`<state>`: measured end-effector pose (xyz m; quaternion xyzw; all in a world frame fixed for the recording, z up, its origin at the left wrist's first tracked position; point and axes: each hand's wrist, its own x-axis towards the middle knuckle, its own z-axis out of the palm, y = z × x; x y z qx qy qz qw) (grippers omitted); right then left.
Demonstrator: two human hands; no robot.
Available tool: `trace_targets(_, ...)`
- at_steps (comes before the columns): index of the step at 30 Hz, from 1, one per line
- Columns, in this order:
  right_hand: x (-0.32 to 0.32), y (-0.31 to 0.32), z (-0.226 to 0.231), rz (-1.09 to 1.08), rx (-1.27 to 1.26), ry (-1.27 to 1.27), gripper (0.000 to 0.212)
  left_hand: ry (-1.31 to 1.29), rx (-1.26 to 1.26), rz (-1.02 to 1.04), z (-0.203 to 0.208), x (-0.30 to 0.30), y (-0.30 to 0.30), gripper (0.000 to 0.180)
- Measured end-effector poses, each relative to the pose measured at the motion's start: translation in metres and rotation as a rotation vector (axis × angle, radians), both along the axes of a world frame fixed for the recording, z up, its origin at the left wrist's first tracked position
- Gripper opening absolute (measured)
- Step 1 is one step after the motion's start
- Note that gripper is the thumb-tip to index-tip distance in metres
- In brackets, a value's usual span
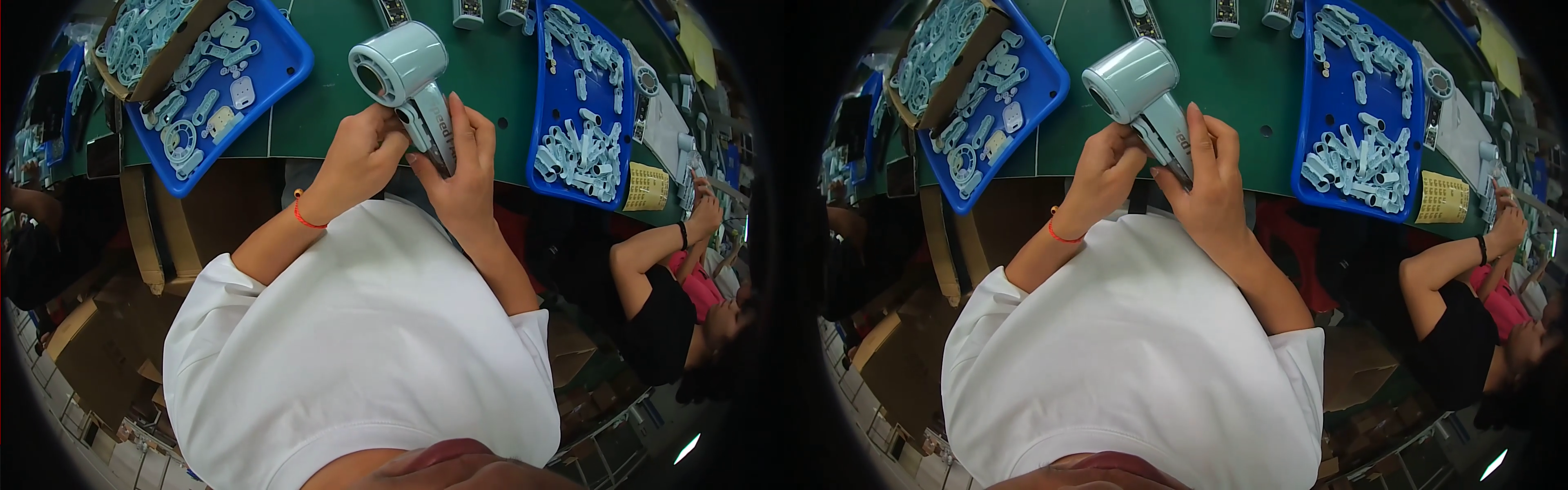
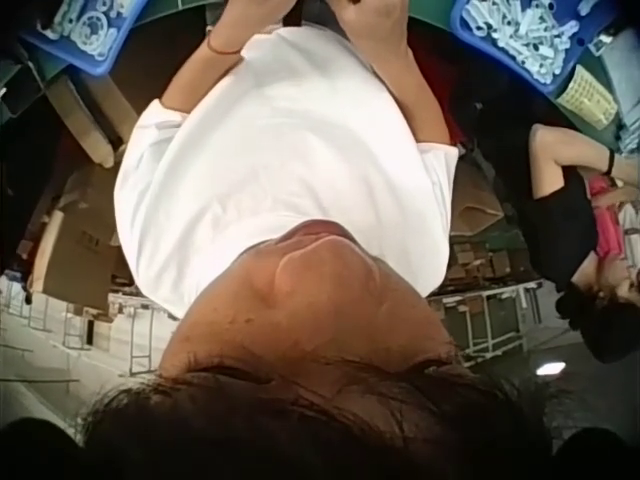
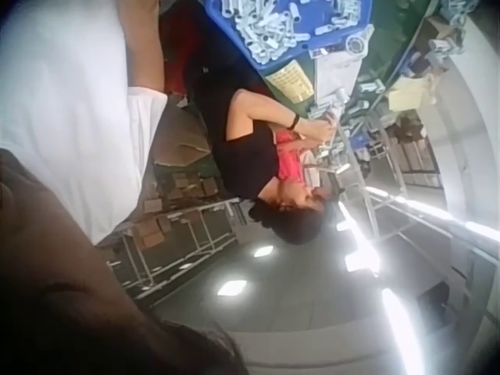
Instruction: Assembling components of handheld electric fans on a production line.
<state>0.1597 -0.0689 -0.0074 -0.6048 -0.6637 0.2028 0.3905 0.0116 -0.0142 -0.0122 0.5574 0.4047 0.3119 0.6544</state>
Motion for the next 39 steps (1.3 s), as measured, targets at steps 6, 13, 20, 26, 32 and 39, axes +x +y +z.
trace_targets(6, -0.004, 0.000, -0.018, 0.070, -0.143, 0.774, 0.059, -0.211, 0.099, -0.010, -0.003, 0.013, -0.007, 0.052)
trace_targets(13, 0.024, -0.006, 0.002, 0.099, 0.058, 0.190, 0.028, 0.574, 0.857, 0.127, 0.007, -0.005, 0.012, 0.070)
trace_targets(20, 0.027, 0.035, 0.018, 0.272, 0.072, -0.601, 0.051, 0.652, 1.106, -0.143, -0.003, -0.016, 0.016, 0.061)
trace_targets(26, 0.025, 0.031, 0.010, 0.320, 0.067, -0.554, 0.050, 0.504, 1.021, 0.001, -0.019, -0.013, 0.007, 0.059)
trace_targets(32, 0.024, 0.032, 0.006, 0.307, 0.111, -0.591, 0.046, 0.535, 1.026, 0.070, -0.028, -0.014, 0.002, 0.054)
trace_targets(39, 0.018, 0.029, 0.010, 0.256, 0.171, -0.720, 0.049, 0.552, 1.144, 0.066, -0.026, -0.015, 0.001, 0.056)
